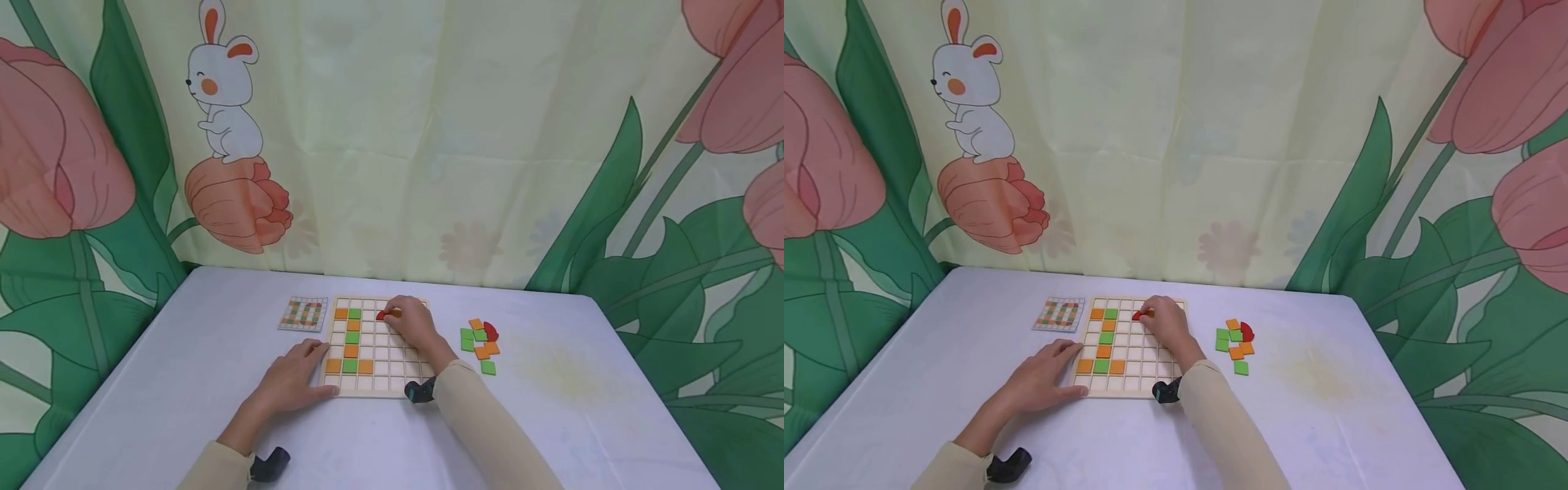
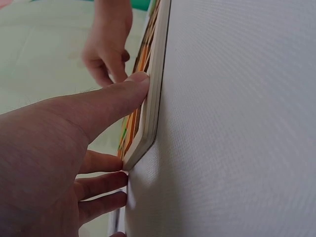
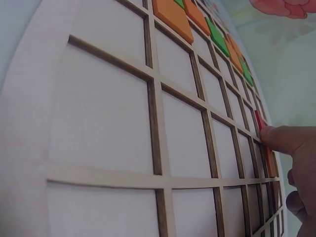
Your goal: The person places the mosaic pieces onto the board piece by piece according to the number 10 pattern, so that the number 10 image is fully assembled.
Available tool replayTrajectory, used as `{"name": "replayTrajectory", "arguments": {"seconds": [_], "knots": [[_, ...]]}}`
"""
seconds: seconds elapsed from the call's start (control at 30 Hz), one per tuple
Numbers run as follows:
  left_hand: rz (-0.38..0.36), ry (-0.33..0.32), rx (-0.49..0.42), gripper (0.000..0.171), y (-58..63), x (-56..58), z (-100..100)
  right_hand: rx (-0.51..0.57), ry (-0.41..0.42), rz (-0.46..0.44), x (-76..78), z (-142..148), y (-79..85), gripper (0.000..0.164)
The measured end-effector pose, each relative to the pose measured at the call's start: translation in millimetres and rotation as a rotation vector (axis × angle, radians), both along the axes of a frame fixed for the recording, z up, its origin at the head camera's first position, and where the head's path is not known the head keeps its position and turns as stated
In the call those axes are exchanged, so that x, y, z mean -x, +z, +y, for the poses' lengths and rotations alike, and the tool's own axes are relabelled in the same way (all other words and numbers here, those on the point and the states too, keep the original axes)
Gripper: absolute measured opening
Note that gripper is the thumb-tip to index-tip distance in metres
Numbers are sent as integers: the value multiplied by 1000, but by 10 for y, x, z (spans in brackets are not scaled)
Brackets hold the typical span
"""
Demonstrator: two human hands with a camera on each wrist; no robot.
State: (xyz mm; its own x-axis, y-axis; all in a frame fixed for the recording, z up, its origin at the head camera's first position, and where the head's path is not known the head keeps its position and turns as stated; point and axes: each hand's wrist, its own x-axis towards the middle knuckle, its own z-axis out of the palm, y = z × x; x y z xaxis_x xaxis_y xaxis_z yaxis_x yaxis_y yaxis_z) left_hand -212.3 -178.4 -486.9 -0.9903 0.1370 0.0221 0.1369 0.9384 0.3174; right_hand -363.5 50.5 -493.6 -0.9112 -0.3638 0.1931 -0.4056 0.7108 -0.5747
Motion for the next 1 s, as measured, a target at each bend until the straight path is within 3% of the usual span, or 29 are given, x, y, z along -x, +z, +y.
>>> {"name": "replayTrajectory", "arguments": {"seconds": [0.5, 1.0], "knots": [[7, -4, 14, 88, -9, -1, 3, 29, -9, 1, -32, 120, 1, 12], [1, -18, 1, 86, 27, -5, -6, 66, -91, -74, -212, 393, 120, 16]]}}
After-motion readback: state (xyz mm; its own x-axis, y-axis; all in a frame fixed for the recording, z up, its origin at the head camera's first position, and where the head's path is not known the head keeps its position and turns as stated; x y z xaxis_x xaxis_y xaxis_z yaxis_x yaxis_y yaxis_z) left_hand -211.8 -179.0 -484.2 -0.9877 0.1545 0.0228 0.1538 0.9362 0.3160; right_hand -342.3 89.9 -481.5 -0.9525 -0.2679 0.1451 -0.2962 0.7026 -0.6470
